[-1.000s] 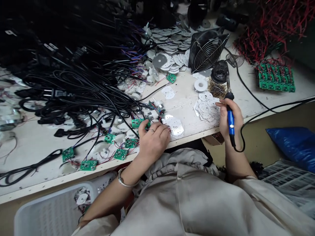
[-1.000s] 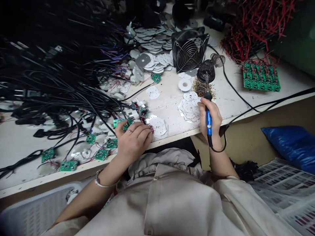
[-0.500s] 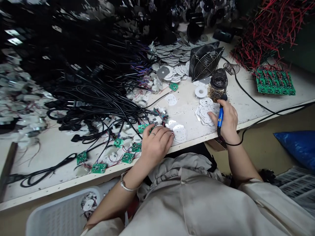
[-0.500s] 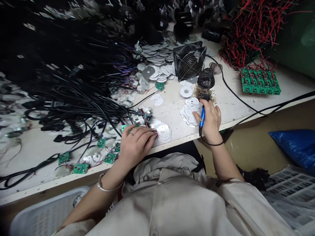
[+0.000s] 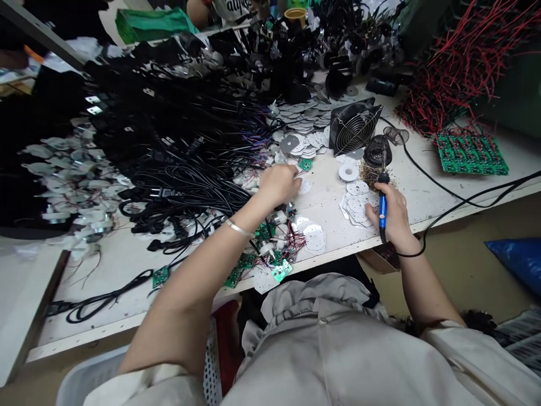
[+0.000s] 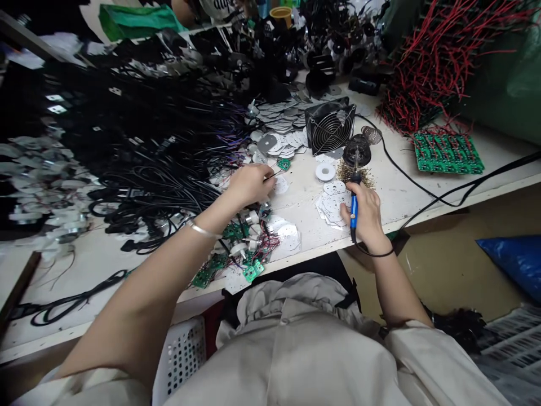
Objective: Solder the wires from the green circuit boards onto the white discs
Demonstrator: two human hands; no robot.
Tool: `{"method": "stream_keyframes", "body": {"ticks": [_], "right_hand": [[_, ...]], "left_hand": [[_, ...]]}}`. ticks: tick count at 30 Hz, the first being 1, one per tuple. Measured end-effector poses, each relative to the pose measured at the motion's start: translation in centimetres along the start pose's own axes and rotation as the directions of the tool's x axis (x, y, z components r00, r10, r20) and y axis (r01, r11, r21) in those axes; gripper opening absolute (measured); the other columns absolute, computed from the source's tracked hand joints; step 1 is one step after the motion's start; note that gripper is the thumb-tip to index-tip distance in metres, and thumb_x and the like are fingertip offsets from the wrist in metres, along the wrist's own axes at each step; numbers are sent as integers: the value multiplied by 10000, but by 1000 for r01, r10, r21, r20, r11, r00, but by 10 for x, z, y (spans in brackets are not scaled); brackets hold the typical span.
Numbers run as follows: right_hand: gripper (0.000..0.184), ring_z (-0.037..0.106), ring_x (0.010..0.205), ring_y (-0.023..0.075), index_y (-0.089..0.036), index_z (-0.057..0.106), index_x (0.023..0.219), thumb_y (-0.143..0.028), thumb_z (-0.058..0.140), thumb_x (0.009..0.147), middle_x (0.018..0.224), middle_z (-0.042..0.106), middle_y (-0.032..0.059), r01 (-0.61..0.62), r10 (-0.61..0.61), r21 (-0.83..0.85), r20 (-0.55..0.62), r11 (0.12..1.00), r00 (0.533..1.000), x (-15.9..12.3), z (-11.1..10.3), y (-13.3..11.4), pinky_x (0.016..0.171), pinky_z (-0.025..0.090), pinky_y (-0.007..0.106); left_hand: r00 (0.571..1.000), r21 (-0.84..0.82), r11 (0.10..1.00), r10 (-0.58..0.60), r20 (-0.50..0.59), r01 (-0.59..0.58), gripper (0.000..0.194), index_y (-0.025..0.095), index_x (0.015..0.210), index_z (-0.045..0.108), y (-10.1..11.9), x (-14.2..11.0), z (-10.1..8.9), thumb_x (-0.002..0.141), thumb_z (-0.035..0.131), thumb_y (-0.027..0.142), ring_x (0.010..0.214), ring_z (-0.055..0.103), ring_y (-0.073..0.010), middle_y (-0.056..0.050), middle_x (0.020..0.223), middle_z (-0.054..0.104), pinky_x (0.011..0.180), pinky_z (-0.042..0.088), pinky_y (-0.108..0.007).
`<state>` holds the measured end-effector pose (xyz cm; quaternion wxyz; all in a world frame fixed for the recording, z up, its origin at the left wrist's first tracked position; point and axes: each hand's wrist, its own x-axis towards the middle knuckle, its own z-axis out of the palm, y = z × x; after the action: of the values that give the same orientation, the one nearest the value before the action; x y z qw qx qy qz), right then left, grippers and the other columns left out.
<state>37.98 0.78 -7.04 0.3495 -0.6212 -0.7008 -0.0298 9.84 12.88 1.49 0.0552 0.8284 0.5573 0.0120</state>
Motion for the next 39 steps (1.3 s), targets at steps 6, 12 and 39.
{"method": "stream_keyframes", "body": {"ticks": [6, 12, 39], "right_hand": [[473, 594, 1198, 305, -212, 473, 1324, -280, 597, 872, 1291, 601, 148, -27, 25, 109, 16, 994, 1000, -2, 1, 4, 979, 517, 492], [490, 588, 1208, 311, -232, 487, 1301, -275, 673, 849, 1227, 625, 131, -12, 21, 43, -212, 999, 977, -15, -6, -4, 998, 512, 501], [353, 642, 936, 235, -259, 552, 1202, -424, 644, 904, 1208, 654, 112, 201, -208, 119, 44, 972, 977, -50, 25, -122, 808, 421, 374]], "left_hand": [[999, -104, 994, -31, 37, 34, 253, 55, 960, 689, 16, 37, 8, 882, 486, 184, 945, 648, -274, -193, 989, 716, 830, 457, -421], [988, -354, 933, 116, 102, -73, 265, 106, 1071, 656, 13, 1, -22, 889, 470, 159, 808, 624, -119, -47, 950, 715, 752, 486, -249], [837, 184, 885, 464, -289, -427, 126, 185, 892, 665, 28, -166, 36, 889, 542, 156, 845, 625, -226, -71, 903, 720, 931, 439, -447]]}}
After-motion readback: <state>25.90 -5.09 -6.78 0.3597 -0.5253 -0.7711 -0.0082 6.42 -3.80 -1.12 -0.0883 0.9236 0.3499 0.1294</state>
